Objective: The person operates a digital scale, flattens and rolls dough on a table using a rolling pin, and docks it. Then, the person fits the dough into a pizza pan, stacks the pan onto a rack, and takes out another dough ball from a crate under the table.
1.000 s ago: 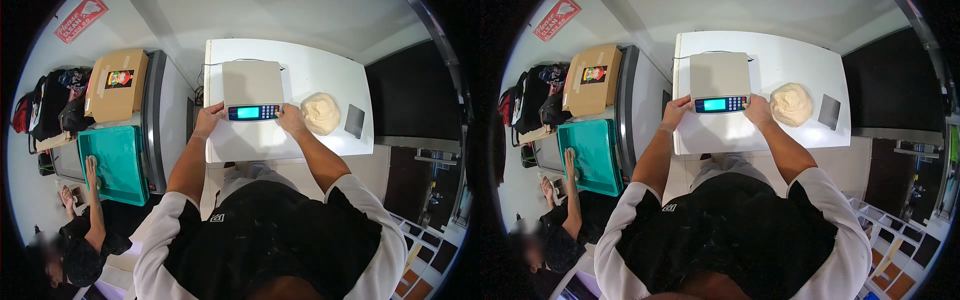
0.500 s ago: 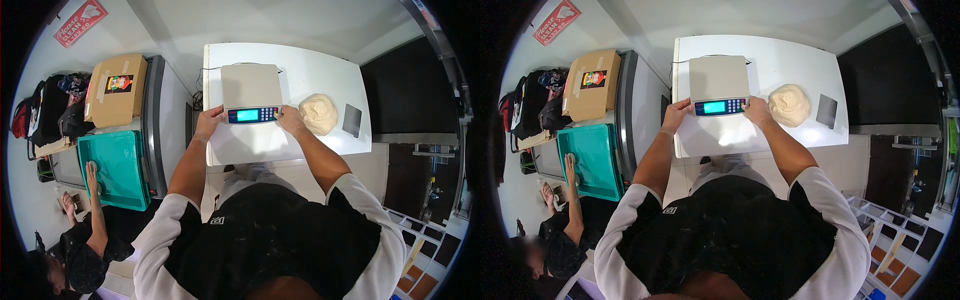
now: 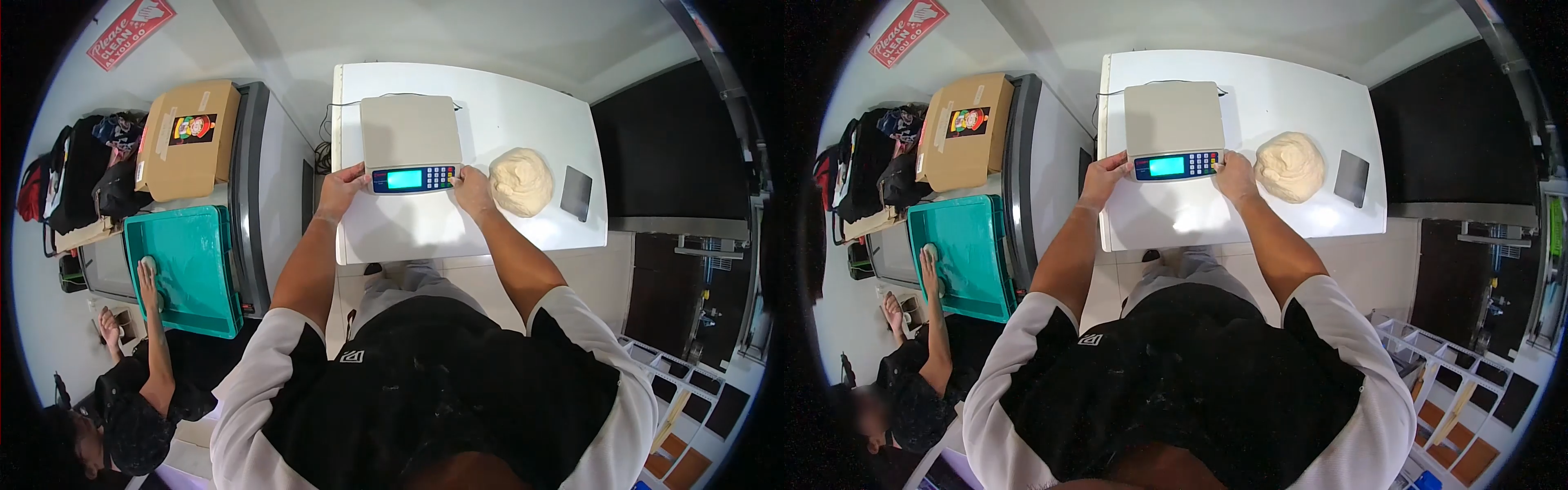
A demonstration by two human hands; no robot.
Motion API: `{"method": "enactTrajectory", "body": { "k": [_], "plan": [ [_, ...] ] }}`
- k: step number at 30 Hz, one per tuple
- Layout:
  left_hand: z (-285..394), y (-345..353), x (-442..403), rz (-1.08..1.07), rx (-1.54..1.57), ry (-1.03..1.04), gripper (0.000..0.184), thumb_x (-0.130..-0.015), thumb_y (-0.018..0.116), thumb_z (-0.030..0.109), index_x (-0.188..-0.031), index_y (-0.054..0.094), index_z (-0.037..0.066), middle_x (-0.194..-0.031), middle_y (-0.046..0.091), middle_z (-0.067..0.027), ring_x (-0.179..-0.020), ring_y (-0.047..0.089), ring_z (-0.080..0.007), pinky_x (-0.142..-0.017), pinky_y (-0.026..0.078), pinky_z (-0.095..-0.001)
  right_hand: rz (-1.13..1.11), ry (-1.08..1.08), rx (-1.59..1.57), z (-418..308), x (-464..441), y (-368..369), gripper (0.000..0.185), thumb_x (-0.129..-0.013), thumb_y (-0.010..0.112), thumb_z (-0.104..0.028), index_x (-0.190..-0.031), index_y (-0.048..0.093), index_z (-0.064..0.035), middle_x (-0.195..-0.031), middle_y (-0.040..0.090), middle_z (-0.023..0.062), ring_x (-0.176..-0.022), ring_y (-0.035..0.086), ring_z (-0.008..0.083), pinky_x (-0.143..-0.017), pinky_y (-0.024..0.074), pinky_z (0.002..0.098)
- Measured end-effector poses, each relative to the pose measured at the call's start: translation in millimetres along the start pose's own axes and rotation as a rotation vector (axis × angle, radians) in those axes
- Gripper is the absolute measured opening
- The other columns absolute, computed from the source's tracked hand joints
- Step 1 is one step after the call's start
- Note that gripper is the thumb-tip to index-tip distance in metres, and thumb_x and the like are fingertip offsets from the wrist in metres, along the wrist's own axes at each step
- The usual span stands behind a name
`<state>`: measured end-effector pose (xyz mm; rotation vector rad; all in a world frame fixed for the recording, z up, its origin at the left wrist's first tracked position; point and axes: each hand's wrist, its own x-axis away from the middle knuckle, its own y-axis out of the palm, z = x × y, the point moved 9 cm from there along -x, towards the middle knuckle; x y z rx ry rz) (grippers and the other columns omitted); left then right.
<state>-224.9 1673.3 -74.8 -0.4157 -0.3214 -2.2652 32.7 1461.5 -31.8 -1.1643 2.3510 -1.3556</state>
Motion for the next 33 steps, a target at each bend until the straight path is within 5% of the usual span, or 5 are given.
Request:
{"method": "enactTrajectory", "body": {
  "k": [33],
  "plan": [
    [0, 2, -2, -0.030, 0.007, 0.068, 0.044, -0.090, 0.076, -0.001, -0.134, 0.069, -0.001, -0.114, 0.078, -0.0094, -0.094, 0.069, -0.0127, -0.089, 0.054, -0.0230, -0.034, 0.087, 0.035, -3, 9, -10, 0.016, -0.090, 0.074, -0.011, -0.100, 0.069, -0.0005, -0.091, 0.072, 0.0153, -0.086, 0.069, 0.0339, -0.083, 0.0533, 0.0409]
  ]
}}
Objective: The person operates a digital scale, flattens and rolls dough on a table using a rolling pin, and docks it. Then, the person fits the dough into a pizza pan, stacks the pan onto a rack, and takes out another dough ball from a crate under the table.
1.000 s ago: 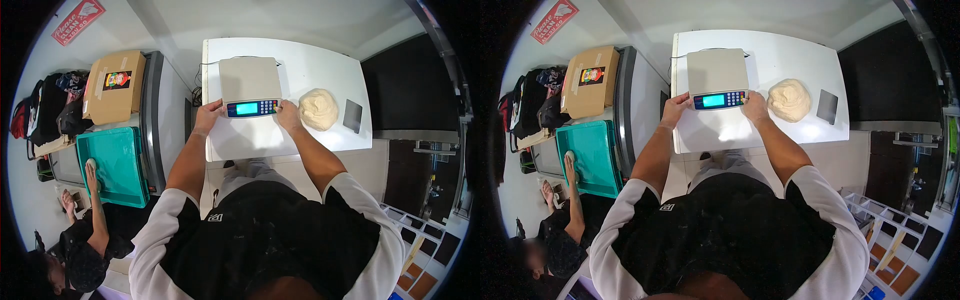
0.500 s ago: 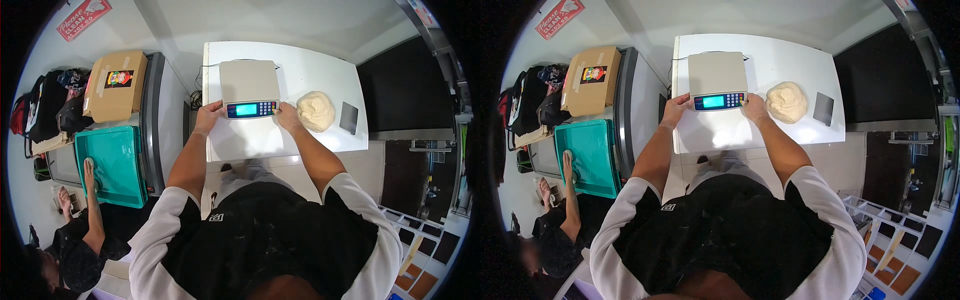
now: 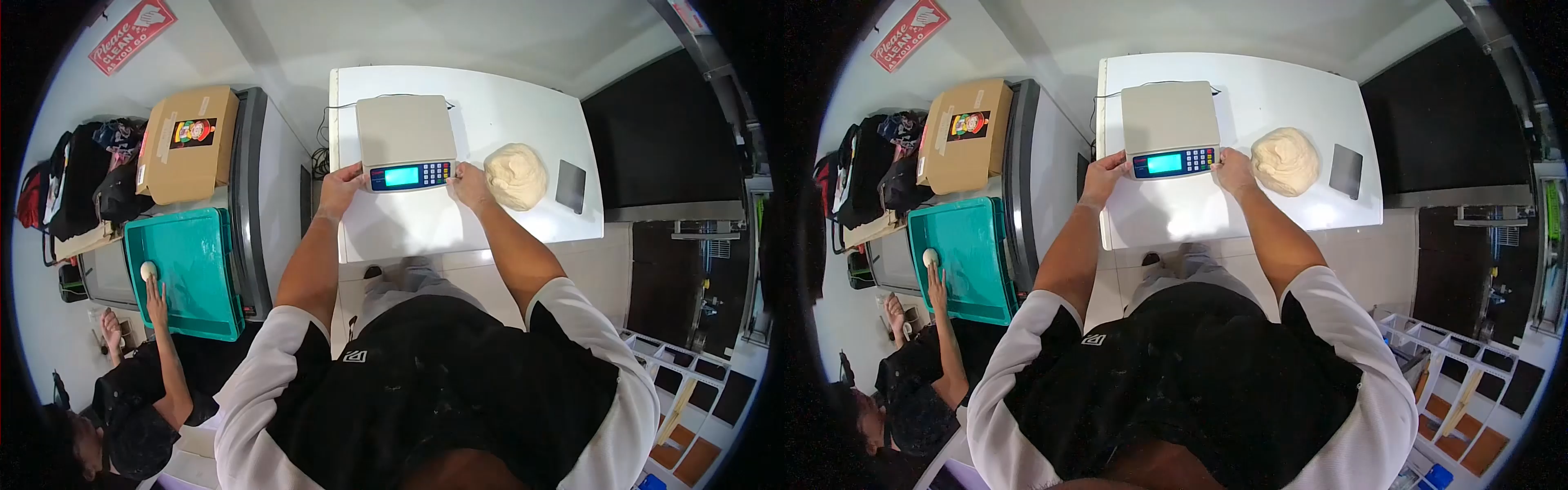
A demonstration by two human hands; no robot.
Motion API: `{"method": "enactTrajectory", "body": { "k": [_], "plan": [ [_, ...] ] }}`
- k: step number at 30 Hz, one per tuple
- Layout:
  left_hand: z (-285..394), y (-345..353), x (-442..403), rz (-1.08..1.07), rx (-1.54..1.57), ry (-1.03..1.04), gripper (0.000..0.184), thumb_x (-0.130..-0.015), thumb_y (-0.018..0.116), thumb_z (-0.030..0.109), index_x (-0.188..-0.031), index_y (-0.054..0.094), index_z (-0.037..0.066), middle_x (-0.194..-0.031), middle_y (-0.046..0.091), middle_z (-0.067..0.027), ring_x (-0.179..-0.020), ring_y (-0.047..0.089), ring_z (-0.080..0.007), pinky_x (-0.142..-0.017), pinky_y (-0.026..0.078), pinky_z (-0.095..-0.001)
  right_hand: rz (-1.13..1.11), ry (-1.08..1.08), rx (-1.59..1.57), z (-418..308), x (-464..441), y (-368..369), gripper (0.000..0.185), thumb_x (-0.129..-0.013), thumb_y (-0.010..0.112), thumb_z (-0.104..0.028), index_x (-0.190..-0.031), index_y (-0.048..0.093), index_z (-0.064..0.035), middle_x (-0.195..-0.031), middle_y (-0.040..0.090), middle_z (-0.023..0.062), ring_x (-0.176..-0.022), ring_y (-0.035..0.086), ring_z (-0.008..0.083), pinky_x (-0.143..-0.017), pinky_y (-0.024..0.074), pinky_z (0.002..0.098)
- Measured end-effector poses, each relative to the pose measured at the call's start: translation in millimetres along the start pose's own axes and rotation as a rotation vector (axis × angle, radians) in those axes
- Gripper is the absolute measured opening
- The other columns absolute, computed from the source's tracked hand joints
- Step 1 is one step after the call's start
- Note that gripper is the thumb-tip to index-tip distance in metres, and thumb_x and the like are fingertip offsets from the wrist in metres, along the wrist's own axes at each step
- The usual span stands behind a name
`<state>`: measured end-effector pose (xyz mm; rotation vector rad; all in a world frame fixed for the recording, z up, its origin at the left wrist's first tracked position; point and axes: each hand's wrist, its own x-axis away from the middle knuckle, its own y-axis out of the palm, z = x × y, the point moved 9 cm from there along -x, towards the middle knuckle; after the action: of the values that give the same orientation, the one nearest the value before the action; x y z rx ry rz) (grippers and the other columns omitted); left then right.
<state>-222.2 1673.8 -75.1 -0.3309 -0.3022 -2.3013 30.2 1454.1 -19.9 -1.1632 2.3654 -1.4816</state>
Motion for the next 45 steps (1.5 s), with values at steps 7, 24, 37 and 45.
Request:
{"method": "enactTrajectory", "body": {
  "k": [7, 24, 37, 45],
  "plan": [
    [0, -1, 2, 0.012, 0.031, -0.011, 0.044, -0.090, 0.076, -0.001, -0.134, 0.069, -0.002, -0.114, 0.078, -0.0093, -0.095, 0.069, -0.0128, -0.089, 0.054, -0.0227, -0.014, 0.015, -0.056, 14, -7, 13, 0.017, -0.090, 0.074, -0.010, -0.102, 0.068, -0.0013, -0.091, 0.072, 0.0123, -0.083, 0.068, 0.0278, -0.081, 0.0530, 0.0366],
    [-4, -2, 0, 0.003, 0.025, -0.054, 0.045, -0.091, 0.076, 0.002, -0.135, 0.068, -0.001, -0.115, 0.078, -0.0092, -0.097, 0.069, -0.0125, -0.091, 0.054, -0.0233, 0.021, 0.037, -0.120, 16, -5, 13, 0.017, -0.093, 0.072, -0.014, -0.102, 0.065, -0.0006, -0.089, 0.069, 0.0104, -0.082, 0.065, 0.0259, -0.081, 0.0528, 0.0357],
    [-3, -1, -3, 0.023, 0.009, -0.053, 0.045, -0.091, 0.077, 0.002, -0.135, 0.068, -0.001, -0.116, 0.077, -0.0097, -0.098, 0.069, -0.0132, -0.092, 0.053, -0.0233, 0.027, 0.048, -0.035, 8, -2, 7, 0.021, -0.095, 0.070, -0.017, -0.103, 0.066, 0.0012, -0.092, 0.071, 0.0151, -0.086, 0.068, 0.0317, -0.082, 0.0531, 0.0400],
    [-5, -1, -1, 0.025, 0.045, -0.073, 0.046, -0.091, 0.077, 0.000, -0.135, 0.067, -0.002, -0.117, 0.077, -0.0101, -0.098, 0.069, -0.0135, -0.092, 0.053, -0.0235, 0.059, 0.010, -0.062, 12, 0, 10, 0.018, -0.097, 0.069, -0.016, -0.099, 0.065, 0.0010, -0.088, 0.068, 0.0126, -0.082, 0.066, 0.0280, -0.080, 0.0527, 0.0381]
  ]
}}
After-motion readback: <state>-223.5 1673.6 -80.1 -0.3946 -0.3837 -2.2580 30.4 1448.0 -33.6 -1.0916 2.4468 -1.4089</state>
